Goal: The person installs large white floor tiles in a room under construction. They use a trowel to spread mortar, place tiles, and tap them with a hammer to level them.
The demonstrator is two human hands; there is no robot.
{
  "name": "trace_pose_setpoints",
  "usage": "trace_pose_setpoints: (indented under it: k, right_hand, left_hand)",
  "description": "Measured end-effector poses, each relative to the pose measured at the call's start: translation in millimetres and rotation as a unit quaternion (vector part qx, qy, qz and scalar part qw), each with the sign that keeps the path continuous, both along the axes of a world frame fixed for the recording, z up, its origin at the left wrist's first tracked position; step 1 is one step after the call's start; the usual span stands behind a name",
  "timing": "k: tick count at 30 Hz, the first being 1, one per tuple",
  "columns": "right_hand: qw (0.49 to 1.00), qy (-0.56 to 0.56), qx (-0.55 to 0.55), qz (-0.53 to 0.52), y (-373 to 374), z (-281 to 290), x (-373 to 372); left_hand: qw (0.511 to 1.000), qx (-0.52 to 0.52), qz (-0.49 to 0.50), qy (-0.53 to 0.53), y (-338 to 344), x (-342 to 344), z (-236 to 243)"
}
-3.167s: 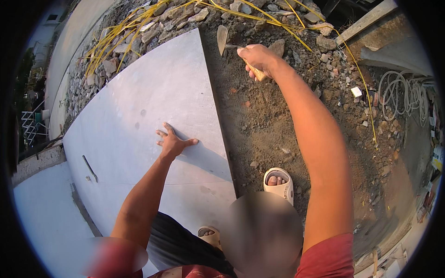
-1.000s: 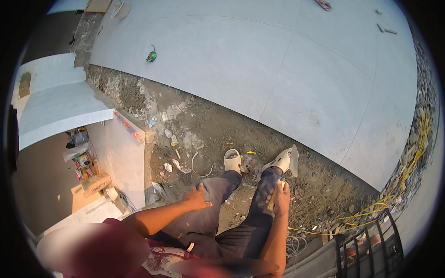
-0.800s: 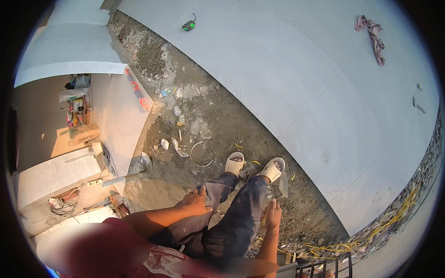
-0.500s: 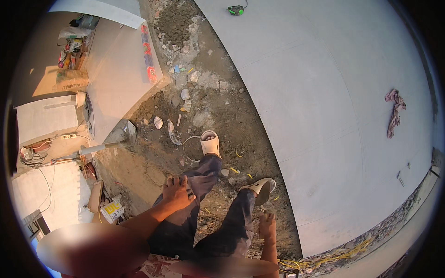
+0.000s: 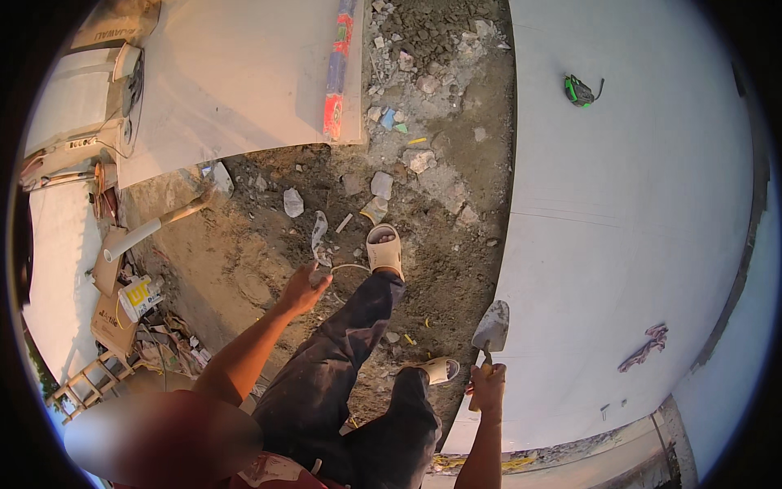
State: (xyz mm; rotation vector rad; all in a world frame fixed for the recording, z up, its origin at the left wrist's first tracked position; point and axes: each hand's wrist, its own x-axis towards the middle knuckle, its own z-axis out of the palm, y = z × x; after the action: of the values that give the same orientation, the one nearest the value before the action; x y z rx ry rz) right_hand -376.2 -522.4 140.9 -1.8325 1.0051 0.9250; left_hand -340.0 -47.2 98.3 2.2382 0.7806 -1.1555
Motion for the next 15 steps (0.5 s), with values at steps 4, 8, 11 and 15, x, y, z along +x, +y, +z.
trace_pose_setpoints:
  k: [4, 8, 11, 15]
  right_hand:
    - [0.997, 0.044, 0.02, 0.061, 56, -35, 104]
    - [0.986, -0.131, -0.021, 0.1, 112, -94, 187]
    - [0.962, -0.194, -0.107, 0.158, 126, -166, 247]
    - [0.933, -0.216, -0.187, 0.219, 174, -222, 329]
  left_hand:
    - [0.973, 0.11, 0.131, -0.155, 99, 92, -71]
    - [0.928, 0.21, 0.134, -0.277, 186, 207, -125]
    - [0.897, 0.253, 0.161, -0.325, 238, 285, -177]
    - [0.874, 0.295, 0.269, -0.276, 262, 346, -229]
